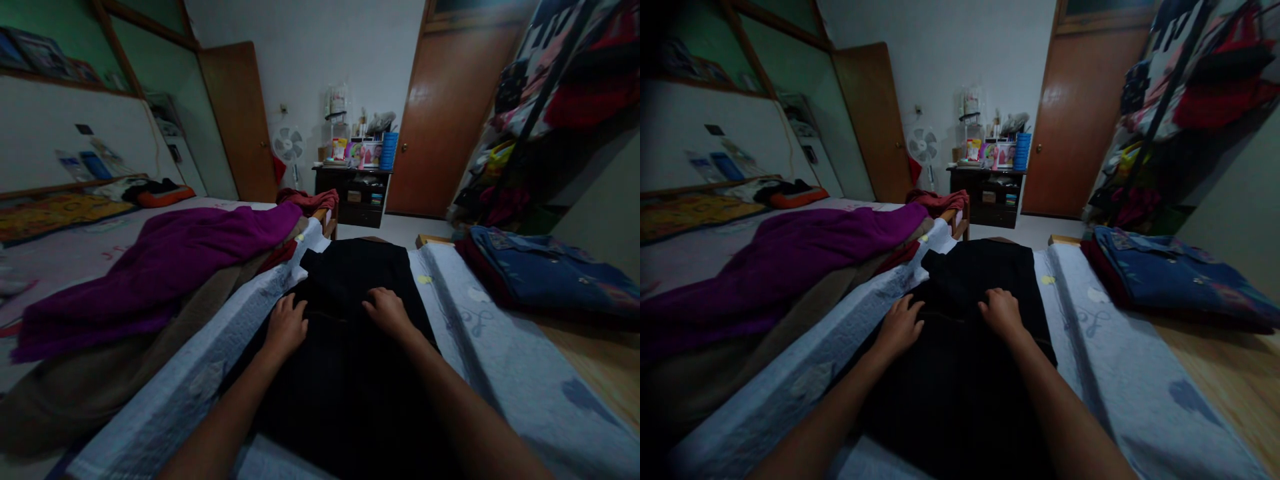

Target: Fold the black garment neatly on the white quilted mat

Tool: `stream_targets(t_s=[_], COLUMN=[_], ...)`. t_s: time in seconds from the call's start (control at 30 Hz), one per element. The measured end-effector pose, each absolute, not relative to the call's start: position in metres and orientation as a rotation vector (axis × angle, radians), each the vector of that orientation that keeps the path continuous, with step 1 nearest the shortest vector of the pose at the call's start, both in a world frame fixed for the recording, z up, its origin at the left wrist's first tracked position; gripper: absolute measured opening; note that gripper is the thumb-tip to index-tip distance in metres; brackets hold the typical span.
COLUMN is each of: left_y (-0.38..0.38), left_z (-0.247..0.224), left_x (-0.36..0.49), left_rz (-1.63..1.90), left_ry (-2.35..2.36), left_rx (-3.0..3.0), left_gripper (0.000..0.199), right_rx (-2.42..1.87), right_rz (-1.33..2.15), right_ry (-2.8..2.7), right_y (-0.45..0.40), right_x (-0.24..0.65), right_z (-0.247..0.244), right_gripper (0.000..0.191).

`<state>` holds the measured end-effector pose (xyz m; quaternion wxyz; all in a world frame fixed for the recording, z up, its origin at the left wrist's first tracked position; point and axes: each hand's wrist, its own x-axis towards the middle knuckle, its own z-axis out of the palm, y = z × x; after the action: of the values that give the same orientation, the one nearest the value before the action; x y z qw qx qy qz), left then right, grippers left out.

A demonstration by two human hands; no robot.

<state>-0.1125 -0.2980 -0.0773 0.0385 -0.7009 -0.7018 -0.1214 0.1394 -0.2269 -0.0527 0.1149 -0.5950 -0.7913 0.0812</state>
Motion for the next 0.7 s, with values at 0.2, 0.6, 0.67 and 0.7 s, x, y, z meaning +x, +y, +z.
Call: stream_targets(t_s=[0.2,0.6,0.67,0.7], left_y=[-0.31,-0.311,-0.313,-0.313], left_z=[-0.081,-0.069,-0.068,-0.066], left_x=[-0.123,-0.147,-0.148,-0.147], left_rz=[-0.187,-0.06,-0.076,-0.089], left_ry=[-2.297,-2.452,-2.441,-2.431], left_rx=[-1.925,-1.845,-1.899,-1.929], left_gripper=[0.053,0.054,0.041,0.036], right_rx=[-1.472,-1.497,-1.425,-1.379], right_rz=[0.322,0.711,0.767,0.799], right_ry=[-2.312,-1.728,-1.619,-1.572], right_y=[-0.216,-0.181,-0.174,-0.171], right_x=[0.069,0.055,0.065,0.07], right_z=[-0.056,-0.074,-0.07,-0.067], right_gripper=[0.052,0.024,0.025,0.027])
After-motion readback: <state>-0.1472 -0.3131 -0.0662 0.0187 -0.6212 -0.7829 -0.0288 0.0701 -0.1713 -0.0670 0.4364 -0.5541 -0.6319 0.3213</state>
